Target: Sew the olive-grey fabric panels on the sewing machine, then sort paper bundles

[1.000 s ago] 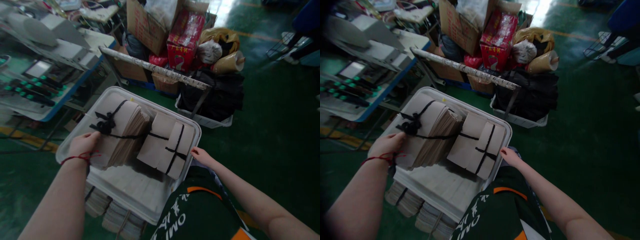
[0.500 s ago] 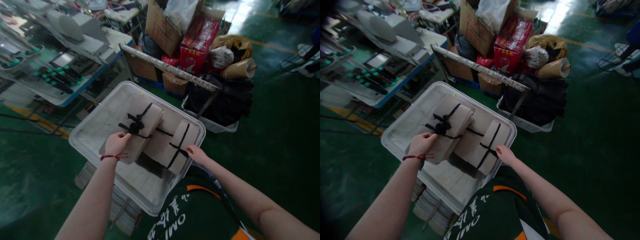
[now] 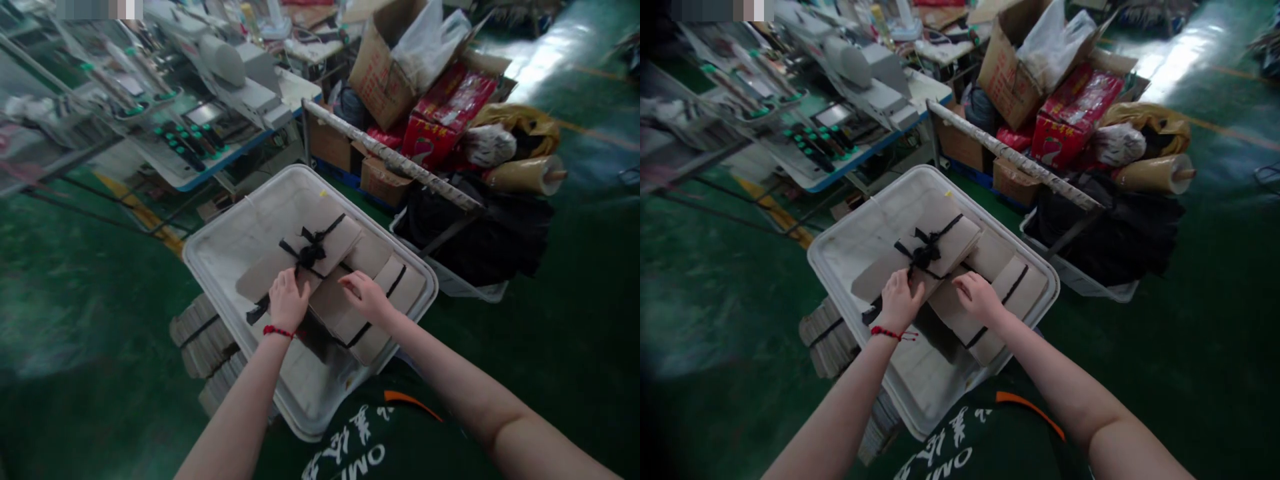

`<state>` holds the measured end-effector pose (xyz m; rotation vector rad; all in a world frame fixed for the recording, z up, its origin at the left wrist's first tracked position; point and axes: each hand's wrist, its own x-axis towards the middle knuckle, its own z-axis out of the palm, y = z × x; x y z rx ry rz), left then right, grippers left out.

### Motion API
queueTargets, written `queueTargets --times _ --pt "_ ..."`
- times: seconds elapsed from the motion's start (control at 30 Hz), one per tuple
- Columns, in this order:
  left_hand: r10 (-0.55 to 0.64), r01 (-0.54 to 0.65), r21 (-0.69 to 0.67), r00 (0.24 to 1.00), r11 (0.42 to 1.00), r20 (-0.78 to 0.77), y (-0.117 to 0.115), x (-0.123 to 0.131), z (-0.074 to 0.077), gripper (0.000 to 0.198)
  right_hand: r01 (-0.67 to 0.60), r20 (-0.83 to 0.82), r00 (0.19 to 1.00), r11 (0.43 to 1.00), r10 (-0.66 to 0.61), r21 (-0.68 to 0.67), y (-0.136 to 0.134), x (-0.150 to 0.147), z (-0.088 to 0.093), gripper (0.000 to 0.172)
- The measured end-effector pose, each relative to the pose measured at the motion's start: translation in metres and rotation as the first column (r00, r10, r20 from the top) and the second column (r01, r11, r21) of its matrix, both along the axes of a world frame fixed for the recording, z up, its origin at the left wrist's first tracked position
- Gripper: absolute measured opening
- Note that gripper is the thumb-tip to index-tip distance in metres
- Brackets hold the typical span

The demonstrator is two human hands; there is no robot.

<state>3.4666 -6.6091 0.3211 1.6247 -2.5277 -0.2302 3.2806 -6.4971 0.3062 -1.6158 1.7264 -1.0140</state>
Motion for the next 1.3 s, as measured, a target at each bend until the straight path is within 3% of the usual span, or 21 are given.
queueTargets --times 0.1,0.23,0.33,0.43,0.57,0.63,0.73,0.8,0.9,1.03,1.13,1.3 --pt "0.041 -0.039 0.036 0.998 0.999 -0.045 -0.004 0.003 0.002 0.032 -0.120 -0.191 0.977 0.983 0.092 -0.141 -0.046 0.003 0.024 0.035" --pt "0.066 -0.041 0.184 0.989 0.982 -0.131 -0.029 0.007 0.021 0.033 -0.314 -0.468 0.856 0.940 0.221 -0.132 -0.115 0.001 0.036 0.047" --pt "0.029 -0.018 0.174 0.998 0.985 -0.063 -0.052 0.010 0.035 0.043 -0.449 -0.576 0.740 0.893 0.348 -0.037 -0.160 -0.002 0.035 0.030" --pt "-0.091 0.090 0.177 0.996 0.980 0.000 -0.068 0.013 0.038 0.042 -0.558 -0.572 0.671 0.829 0.472 0.028 -0.184 -0.006 0.032 0.017" --pt "-0.114 0.123 0.189 0.992 0.974 -0.057 -0.069 0.019 0.032 0.042 -0.584 -0.434 0.727 0.812 0.532 0.018 -0.180 -0.009 0.032 0.007" --pt "-0.108 0.124 0.168 0.989 0.978 -0.100 -0.063 0.020 0.027 0.041 -0.568 -0.398 0.752 0.823 0.526 0.015 -0.171 -0.007 0.031 0.014" --pt "-0.011 0.036 0.147 0.985 0.988 -0.170 -0.055 0.021 0.018 0.040 -0.487 -0.446 0.780 0.873 0.439 0.008 -0.162 0.002 0.026 0.032" --pt "0.024 0.010 0.142 0.972 0.990 -0.235 -0.050 0.023 0.012 0.036 -0.413 -0.492 0.794 0.911 0.356 -0.008 -0.161 0.011 0.020 0.030" --pt "-0.056 0.086 0.093 0.955 0.992 -0.290 -0.038 0.030 0.001 0.032 -0.344 -0.499 0.822 0.937 0.275 -0.050 -0.163 0.022 0.011 0.023" --pt "-0.075 0.081 0.010 0.955 0.997 -0.286 -0.019 0.036 -0.013 0.046 -0.336 -0.437 0.860 0.938 0.266 -0.090 -0.165 0.028 0.006 0.023" --pt "-0.035 0.039 0.006 0.945 0.999 -0.324 -0.013 0.035 -0.020 0.045 -0.364 -0.403 0.865 0.926 0.299 -0.095 -0.165 0.029 0.005 0.021" --pt "0.036 -0.037 0.005 0.927 0.999 -0.373 -0.012 0.034 -0.014 0.042 -0.400 -0.422 0.843 0.914 0.334 -0.075 -0.168 0.030 0.006 0.017"
